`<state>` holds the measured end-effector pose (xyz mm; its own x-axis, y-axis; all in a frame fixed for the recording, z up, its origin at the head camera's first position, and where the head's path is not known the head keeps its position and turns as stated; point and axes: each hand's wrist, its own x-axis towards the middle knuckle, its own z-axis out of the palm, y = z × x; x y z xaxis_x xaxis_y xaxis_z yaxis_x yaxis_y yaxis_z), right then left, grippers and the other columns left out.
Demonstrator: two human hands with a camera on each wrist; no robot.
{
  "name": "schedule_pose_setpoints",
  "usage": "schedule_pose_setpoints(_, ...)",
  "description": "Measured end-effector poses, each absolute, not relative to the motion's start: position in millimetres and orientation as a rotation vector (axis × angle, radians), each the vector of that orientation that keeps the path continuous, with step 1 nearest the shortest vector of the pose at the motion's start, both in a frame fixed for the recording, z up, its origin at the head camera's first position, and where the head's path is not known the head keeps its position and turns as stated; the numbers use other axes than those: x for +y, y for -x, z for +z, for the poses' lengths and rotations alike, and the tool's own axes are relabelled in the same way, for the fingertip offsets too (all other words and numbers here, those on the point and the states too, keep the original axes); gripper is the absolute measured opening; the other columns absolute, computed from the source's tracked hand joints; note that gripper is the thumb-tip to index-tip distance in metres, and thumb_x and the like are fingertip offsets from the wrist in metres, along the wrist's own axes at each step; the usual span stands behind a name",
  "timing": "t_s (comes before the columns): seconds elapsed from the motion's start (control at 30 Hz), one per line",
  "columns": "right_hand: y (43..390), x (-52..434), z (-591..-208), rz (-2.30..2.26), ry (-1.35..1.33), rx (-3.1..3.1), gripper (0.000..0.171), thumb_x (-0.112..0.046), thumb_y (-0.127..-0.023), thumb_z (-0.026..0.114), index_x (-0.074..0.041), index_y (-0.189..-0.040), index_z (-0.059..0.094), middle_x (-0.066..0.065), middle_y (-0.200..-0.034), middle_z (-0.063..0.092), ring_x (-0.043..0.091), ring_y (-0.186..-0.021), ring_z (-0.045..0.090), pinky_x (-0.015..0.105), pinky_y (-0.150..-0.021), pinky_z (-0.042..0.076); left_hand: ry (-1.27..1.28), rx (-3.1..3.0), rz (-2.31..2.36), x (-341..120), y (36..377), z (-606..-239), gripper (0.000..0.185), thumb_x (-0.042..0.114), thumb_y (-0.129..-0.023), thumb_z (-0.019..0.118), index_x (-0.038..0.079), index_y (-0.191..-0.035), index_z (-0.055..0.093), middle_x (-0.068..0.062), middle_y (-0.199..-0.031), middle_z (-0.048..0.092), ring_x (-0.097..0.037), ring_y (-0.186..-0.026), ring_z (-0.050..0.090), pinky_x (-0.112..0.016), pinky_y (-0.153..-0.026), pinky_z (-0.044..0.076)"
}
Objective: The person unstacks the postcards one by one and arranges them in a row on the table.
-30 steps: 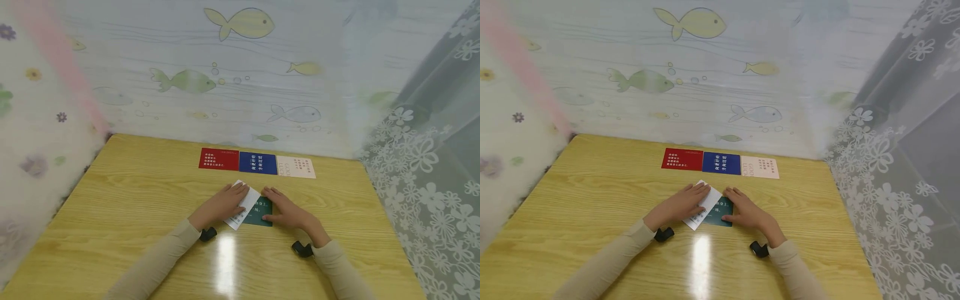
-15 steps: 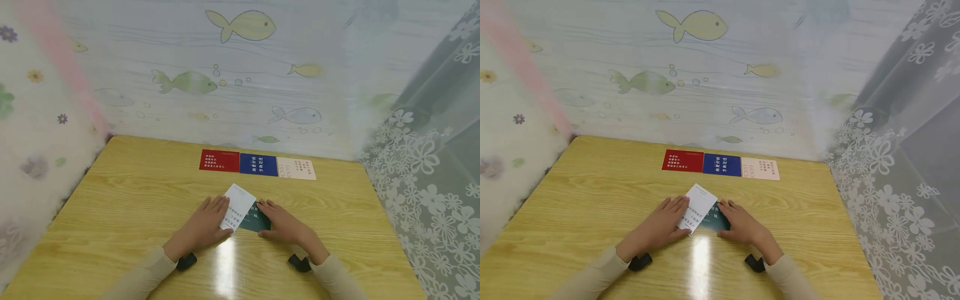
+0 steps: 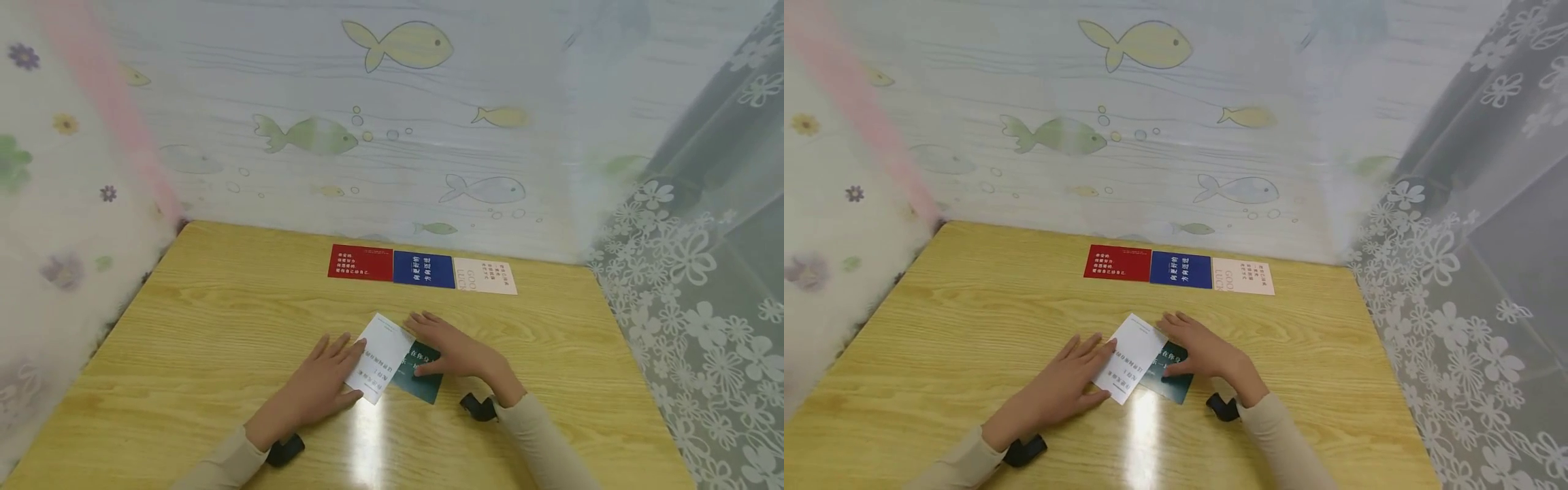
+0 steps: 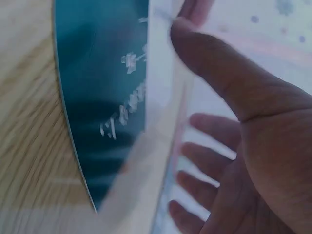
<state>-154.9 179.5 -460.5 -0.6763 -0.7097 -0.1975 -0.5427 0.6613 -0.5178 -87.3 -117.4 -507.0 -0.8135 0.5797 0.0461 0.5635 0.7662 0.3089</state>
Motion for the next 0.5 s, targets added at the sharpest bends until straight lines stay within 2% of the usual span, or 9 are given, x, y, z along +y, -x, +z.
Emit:
schedule_pose_setpoints(0.1, 167, 167, -469, -0.616, 1.017, 2.447, 0.088, -0.033, -0.088, 0.081, -0.007, -0.158, 0.036, 0.017, -0.168, 0.023, 0.043, -0.156, 0.011, 0.06, -0.125, 0.019, -0.951, 2.868, 0.515, -125, 87, -505, 0.079, 0.046, -0.096, 0.066, 0.004, -0.157, 0.037, -0.008, -0.156, 0.049, -0.036, -0.152, 0.032, -0.058, -0.125, 0.02)
schedule_pose_setpoints(0.17, 169, 161, -473, -0.579, 1.008, 2.446, 0.086, -0.036, -0.088, 0.08, -0.008, -0.158, 0.038, 0.016, -0.168, 0.022, 0.042, -0.156, 0.01, 0.06, -0.124, 0.02, -0.944, 2.855, 0.525, -128, 87, -504, 0.079, 0.047, -0.096, 0.065, 0.005, -0.157, 0.037, -0.007, -0.156, 0.049, -0.036, -0.152, 0.031, -0.058, -0.125, 0.02)
schedule_pose_setpoints(0.5, 129, 152, -468, -0.342, 1.07, 2.583, 0.076, -0.043, -0.088, 0.078, -0.007, -0.149, 0.052, 0.014, -0.164, 0.035, 0.039, -0.154, 0.022, 0.056, -0.125, 0.024, -0.88, 2.902, 0.422, -136, 88, -498, 0.094, 0.06, -0.09, 0.066, 0.002, -0.158, 0.034, -0.01, -0.16, 0.042, -0.037, -0.153, 0.026, -0.058, -0.126, 0.018)
